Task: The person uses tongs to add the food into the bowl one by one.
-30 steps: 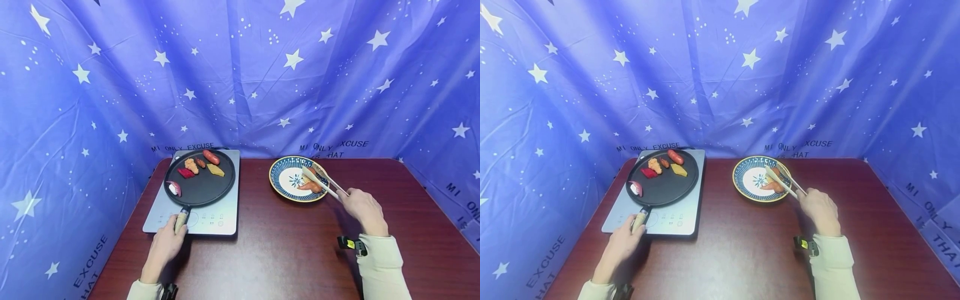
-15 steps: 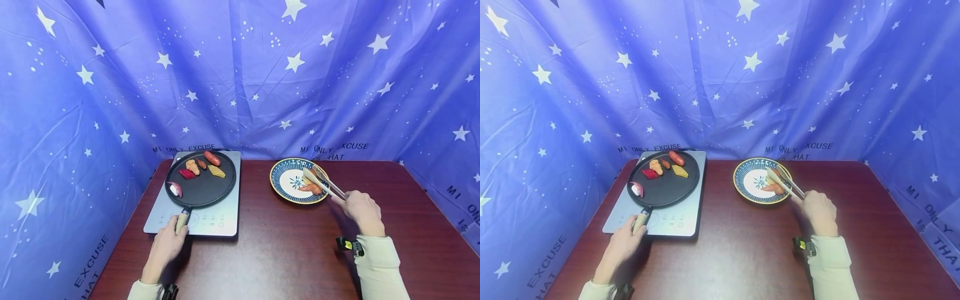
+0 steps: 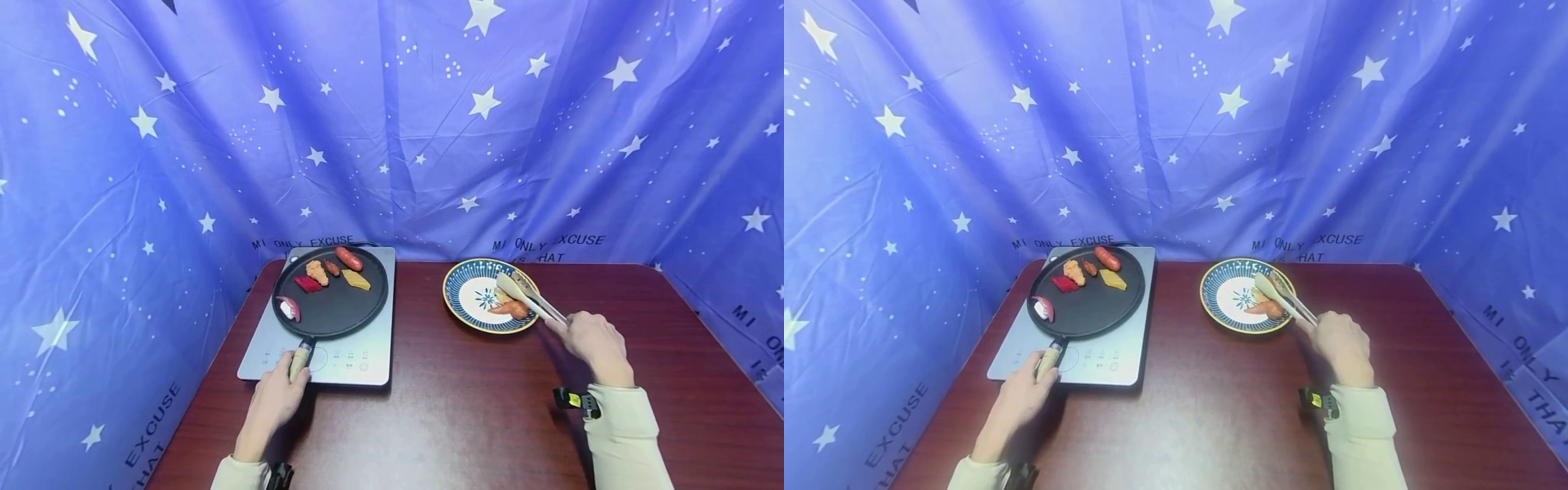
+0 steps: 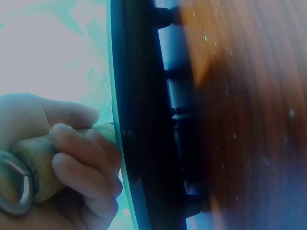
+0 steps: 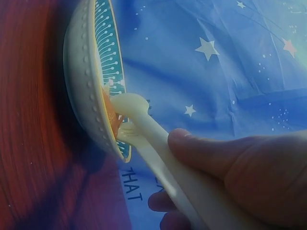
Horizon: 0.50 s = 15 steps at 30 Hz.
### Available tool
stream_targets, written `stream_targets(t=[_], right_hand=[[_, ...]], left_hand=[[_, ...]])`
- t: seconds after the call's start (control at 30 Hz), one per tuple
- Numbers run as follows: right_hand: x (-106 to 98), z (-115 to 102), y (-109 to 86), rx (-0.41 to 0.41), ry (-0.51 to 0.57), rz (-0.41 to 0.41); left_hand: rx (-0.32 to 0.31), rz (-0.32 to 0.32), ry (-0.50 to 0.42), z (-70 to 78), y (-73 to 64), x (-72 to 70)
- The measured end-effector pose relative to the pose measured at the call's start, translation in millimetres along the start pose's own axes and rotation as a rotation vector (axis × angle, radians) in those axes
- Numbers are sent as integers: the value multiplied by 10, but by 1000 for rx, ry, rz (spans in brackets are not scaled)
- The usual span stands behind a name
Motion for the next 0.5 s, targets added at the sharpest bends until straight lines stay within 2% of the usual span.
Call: stream_targets(t=[0.37, 0.5], right_hand=[[27, -16, 18, -36, 76, 52], [30, -48, 37, -45, 108, 47]], left_hand=[[-4, -6, 3, -6, -6, 14], [-3, -3, 2, -2, -2, 7]])
Point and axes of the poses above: each hand's wrist, its own y-axis towards the middle knuckle, its own x-axis out of the palm, z = x × y, the point moved 5 cm from there along y, towards the middle knuckle, and after that the axes turned 6 degrees about y, right-handed, at the moved point
